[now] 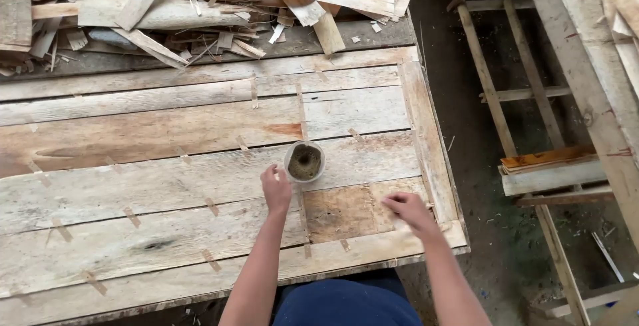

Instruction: The person repeatedly dips a small wooden stick into a container of paste and applies it to the gaps between wooden planks on a workbench. They then press the stick into the gaps to fill them.

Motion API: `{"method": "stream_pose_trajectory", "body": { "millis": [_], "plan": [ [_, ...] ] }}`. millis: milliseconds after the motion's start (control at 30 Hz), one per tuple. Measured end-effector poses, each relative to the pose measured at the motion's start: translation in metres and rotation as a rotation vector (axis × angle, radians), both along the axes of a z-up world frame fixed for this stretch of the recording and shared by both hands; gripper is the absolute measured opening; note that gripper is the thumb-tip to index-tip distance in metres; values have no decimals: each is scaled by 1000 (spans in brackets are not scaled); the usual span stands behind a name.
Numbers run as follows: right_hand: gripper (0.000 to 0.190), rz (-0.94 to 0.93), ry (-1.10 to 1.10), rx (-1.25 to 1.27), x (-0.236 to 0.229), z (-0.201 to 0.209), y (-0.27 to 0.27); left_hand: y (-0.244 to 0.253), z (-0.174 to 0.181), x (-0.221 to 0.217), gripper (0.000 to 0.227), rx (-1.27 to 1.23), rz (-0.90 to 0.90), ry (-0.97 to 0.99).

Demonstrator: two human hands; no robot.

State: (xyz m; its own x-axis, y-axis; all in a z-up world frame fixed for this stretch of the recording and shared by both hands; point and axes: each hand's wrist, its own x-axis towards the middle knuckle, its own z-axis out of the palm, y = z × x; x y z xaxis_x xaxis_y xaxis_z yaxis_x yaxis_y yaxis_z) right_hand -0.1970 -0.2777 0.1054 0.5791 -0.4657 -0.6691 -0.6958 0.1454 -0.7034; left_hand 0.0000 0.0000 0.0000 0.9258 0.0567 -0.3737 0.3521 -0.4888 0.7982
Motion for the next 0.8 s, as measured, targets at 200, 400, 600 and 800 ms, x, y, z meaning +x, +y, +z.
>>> {"method": "stream_pose_trajectory", "body": {
  "millis": [200, 400, 600, 800],
  "plan": [
    [29, -36, 33, 72, 37, -97, -10, -38, -14, -72, 23, -48, -323, -434],
    [32, 65, 114, 75, 56, -93, -10, -88, -69, -101, 36, 285, -832, -751],
    [27, 148, 161, 49, 64, -102, -13, -109, -59, -103, 51, 570, -918, -881],
    [29, 159, 171, 42, 66, -101, -15, -102, -45, -93, 46, 562, -858, -743]
  ]
}}
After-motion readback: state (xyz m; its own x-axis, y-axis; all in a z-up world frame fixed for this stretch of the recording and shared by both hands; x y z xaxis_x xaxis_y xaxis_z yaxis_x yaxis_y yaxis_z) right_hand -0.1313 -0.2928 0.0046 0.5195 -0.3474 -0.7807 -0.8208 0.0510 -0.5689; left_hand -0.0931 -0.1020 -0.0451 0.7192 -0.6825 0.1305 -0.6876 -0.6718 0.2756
